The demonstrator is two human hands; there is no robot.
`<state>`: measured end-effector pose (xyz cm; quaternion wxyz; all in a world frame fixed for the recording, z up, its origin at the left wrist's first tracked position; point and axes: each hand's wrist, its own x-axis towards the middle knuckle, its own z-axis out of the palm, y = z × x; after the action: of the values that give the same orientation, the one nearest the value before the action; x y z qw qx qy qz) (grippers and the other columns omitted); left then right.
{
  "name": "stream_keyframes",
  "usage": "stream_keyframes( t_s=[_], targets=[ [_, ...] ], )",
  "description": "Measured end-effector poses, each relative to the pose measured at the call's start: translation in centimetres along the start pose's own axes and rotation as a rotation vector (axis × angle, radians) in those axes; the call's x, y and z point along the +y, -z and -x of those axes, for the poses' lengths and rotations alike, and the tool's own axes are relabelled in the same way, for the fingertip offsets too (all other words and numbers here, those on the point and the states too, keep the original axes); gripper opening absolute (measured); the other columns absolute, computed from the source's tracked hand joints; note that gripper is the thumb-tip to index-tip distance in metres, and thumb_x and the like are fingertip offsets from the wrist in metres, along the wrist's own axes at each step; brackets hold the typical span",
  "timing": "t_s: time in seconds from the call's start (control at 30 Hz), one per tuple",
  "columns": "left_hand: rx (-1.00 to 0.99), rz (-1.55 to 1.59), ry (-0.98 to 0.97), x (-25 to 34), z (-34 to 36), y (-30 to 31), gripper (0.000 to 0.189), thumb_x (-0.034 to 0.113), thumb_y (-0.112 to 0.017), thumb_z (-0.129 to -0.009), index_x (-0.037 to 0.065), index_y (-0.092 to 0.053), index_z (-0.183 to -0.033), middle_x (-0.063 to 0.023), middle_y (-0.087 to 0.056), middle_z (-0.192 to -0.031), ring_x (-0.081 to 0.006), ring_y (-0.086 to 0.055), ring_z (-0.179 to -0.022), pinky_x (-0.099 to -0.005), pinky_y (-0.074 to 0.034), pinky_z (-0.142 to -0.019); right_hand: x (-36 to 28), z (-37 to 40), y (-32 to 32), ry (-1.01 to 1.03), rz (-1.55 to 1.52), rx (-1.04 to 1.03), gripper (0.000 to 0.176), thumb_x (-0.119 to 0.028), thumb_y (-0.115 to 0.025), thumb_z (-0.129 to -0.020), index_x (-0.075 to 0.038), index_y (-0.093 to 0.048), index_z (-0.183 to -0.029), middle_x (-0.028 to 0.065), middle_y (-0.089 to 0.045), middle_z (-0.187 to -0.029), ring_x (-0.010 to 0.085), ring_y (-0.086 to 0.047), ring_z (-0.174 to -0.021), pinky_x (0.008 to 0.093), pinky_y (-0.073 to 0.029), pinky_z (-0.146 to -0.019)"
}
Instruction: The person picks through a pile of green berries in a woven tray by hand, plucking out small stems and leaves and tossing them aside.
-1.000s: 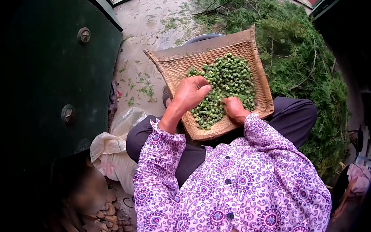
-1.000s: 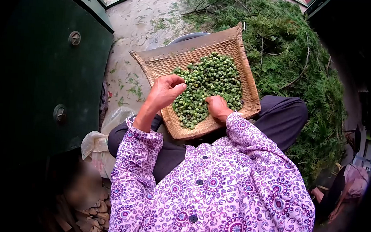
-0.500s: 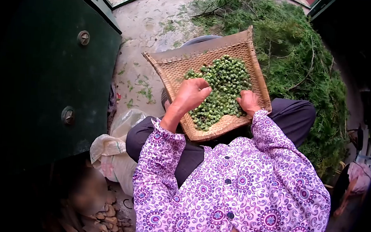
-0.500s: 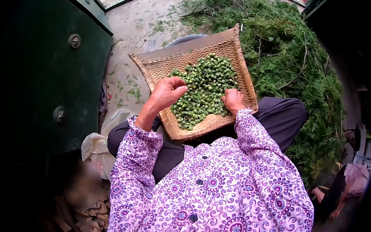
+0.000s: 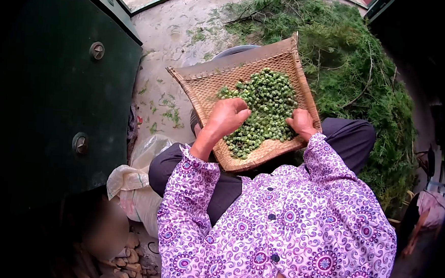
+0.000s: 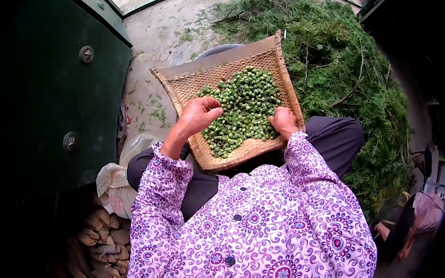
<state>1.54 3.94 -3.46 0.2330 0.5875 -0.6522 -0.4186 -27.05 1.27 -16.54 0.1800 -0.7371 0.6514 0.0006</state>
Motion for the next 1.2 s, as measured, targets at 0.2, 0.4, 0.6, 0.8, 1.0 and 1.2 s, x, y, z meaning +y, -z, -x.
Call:
stream_keyframes(
  t_s=[0.2, 0.4, 0.6, 0.8, 1.0, 1.2],
  targets=[
    [-0.019, 0.027, 0.019, -0.2, 0.0, 0.0, 0.025, 0.022, -0.061, -0.077, 0.001, -0.065, -0.09, -0.0103, -0.064, -0.076, -0.0166, -0.06, -0.07, -0.0301, -0.048, -0.064, -0.3, 0.1, -0.8, -0.073, -0.041, 0.063, 0.017, -0.018, -0.063, -0.066, -0.002, -0.061, -0.073, 0.021, -0.06, -0.074, 0.0382, -0.059, -0.074, 0.0457, -0.047, -0.068],
    [-0.016, 0.006, -0.016, -0.2, -0.1, -0.2, 0.026, 0.023, -0.061, -0.077, 0.001, -0.065, -0.09, -0.0113, -0.065, -0.078, -0.0174, -0.06, -0.07, -0.0304, -0.048, -0.065, 2.5, -0.4, -0.7, -0.102, -0.615, 0.041, 0.02, -0.019, -0.068, -0.064, -0.002, -0.064, -0.073, 0.01, -0.063, -0.07, 0.0195, -0.059, -0.063, 0.0354, -0.048, -0.061],
    [-0.06, -0.003, -0.022, -0.5, -0.2, -1.0, 0.025, 0.022, -0.061, -0.077, 0.001, -0.064, -0.09, -0.0104, -0.064, -0.077, -0.017, -0.06, -0.07, -0.0294, -0.048, -0.066, 0.6, 0.3, 3.6, -0.344, -1.277, -0.274, 0.007, -0.01, -0.065, -0.075, -0.006, -0.06, -0.075, -0.0033, -0.053, -0.063, 0.007, -0.048, -0.048, 0.0203, -0.039, -0.041],
    [-0.156, 0.209, 0.037, -0.7, -0.3, -3.3, 0.036, 0.02, -0.062, -0.078, 0.0, -0.057, -0.108, -0.0134, -0.062, -0.098, -0.0186, -0.059, -0.084, -0.0316, -0.048, -0.073, -3.4, 2.0, 5.5, -0.303, -1.646, -0.484, 0.005, -0.008, -0.063, -0.079, -0.008, -0.058, -0.079, -0.005, -0.052, -0.062, 0.0041, -0.049, -0.048, 0.0171, -0.04, -0.041],
    [-0.357, 0.677, 0.199, -0.3, -0.2, -4.9, 0.038, 0.022, -0.06, -0.085, 0.001, -0.052, -0.115, -0.0094, -0.057, -0.102, -0.0112, -0.057, -0.083, -0.0272, -0.049, -0.071, -7.2, 3.6, 7.1, -0.121, -1.661, -0.64, 0.003, -0.007, -0.061, -0.078, -0.006, -0.06, -0.08, -0.0022, -0.057, -0.066, 0.0041, -0.05, -0.049, 0.0169, -0.041, -0.043],
    [-0.444, 0.656, 0.189, 0.4, -0.5, -6.0, 0.012, 0.014, -0.059, -0.085, 0.002, -0.059, -0.087, 0.0004, -0.059, -0.075, -0.0077, -0.056, -0.065, -0.0224, -0.049, -0.062, -6.0, 4.1, 7.4, -0.086, -1.794, -0.644, 0.002, -0.007, -0.06, -0.077, -0.005, -0.059, -0.079, -0.0029, -0.054, -0.062, 0.0052, -0.049, -0.048, 0.0187, -0.039, -0.044]
  ],
)
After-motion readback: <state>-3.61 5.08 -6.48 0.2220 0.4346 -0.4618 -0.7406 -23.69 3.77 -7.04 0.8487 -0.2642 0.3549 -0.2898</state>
